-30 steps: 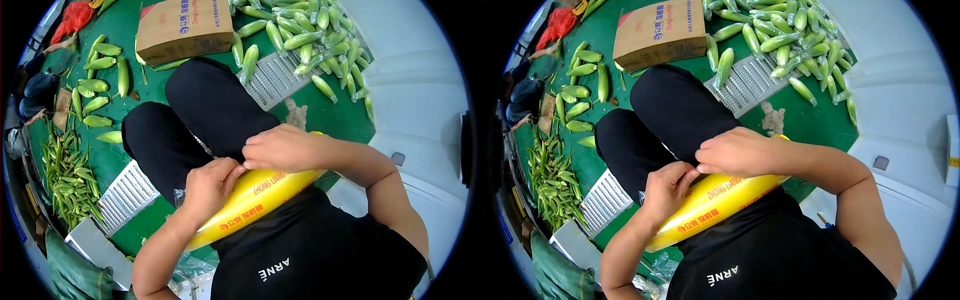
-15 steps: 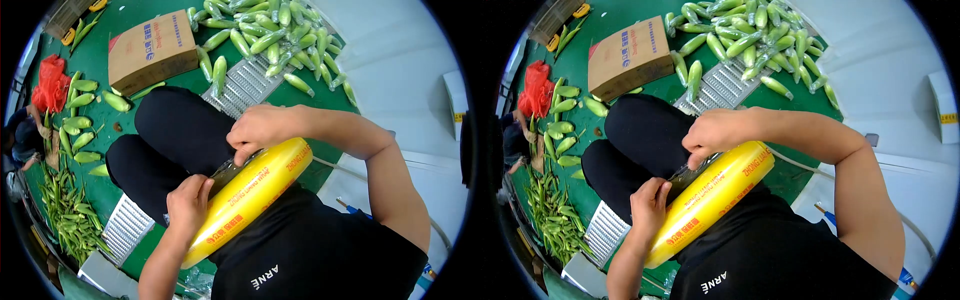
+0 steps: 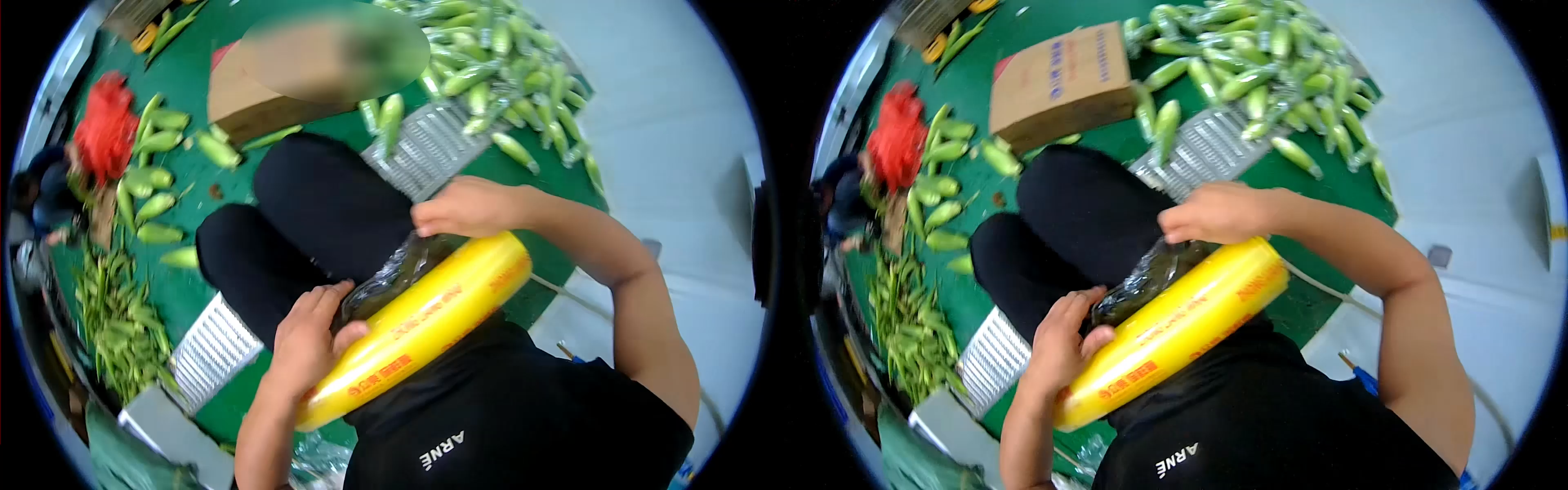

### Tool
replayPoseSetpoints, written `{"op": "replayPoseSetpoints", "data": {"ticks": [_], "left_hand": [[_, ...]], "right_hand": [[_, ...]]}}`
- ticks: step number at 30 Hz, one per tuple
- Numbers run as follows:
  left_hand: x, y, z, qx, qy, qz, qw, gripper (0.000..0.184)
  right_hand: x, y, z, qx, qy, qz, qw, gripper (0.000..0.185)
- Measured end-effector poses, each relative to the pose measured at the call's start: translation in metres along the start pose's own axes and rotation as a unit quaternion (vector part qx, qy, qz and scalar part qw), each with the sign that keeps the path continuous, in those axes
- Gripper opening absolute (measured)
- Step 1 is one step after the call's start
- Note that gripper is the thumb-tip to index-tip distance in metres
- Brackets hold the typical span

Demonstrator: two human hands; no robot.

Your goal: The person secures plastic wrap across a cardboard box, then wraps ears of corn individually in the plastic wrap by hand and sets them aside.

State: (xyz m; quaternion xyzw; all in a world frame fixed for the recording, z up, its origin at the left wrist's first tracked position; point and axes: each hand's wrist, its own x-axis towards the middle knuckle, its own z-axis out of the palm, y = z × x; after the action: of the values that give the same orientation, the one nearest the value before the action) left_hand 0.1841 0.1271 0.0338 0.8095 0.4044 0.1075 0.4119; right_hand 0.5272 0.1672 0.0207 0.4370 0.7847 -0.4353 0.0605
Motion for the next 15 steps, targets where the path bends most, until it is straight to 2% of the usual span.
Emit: {"op": "replayPoseSetpoints", "data": {"ticks": [1,3,5,7,8,11,12,13,15], "left_hand": [[-0.012,-0.003,-0.009,0.005,-0.036,-0.028,0.999,0.045],[-0.031,-0.009,-0.032,0.017,-0.111,-0.071,0.991,0.051],[-0.049,-0.017,-0.04,0.083,-0.079,-0.07,0.991,0.045],[-0.056,-0.026,-0.053,0.096,-0.11,-0.089,0.985,0.042],[-0.059,-0.028,-0.056,0.082,-0.104,-0.06,0.989,0.03],[-0.072,-0.037,-0.04,0.061,0.031,-0.078,0.995,0.016],[-0.077,-0.037,-0.039,0.054,0.062,-0.105,0.991,0.01],[-0.084,-0.035,-0.036,-0.025,0.067,-0.194,0.978,0.009],[-0.104,-0.031,-0.029,-0.177,0.076,-0.35,0.917,0.008]], "right_hand": [[-0.004,-0.006,-0.001,0.024,-0.011,0.018,1.0,0.028],[-0.014,-0.01,-0.003,0.006,0.009,-0.023,1.0,0.024],[-0.019,-0.007,-0.004,-0.148,0.013,-0.11,0.983,0.017],[-0.021,-0.006,-0.001,-0.153,0.023,-0.135,0.979,0.013],[-0.021,-0.005,-0.002,-0.159,0.03,-0.147,0.976,0.011],[-0.025,-0.003,0.001,-0.152,0.082,-0.164,0.971,0.01],[-0.026,-0.002,0.006,-0.102,0.118,-0.162,0.974,0.011],[-0.03,-0.005,0.009,-0.066,0.115,-0.109,0.985,0.012],[-0.042,-0.019,0.012,0.004,0.117,0.004,0.993,0.013]]}}
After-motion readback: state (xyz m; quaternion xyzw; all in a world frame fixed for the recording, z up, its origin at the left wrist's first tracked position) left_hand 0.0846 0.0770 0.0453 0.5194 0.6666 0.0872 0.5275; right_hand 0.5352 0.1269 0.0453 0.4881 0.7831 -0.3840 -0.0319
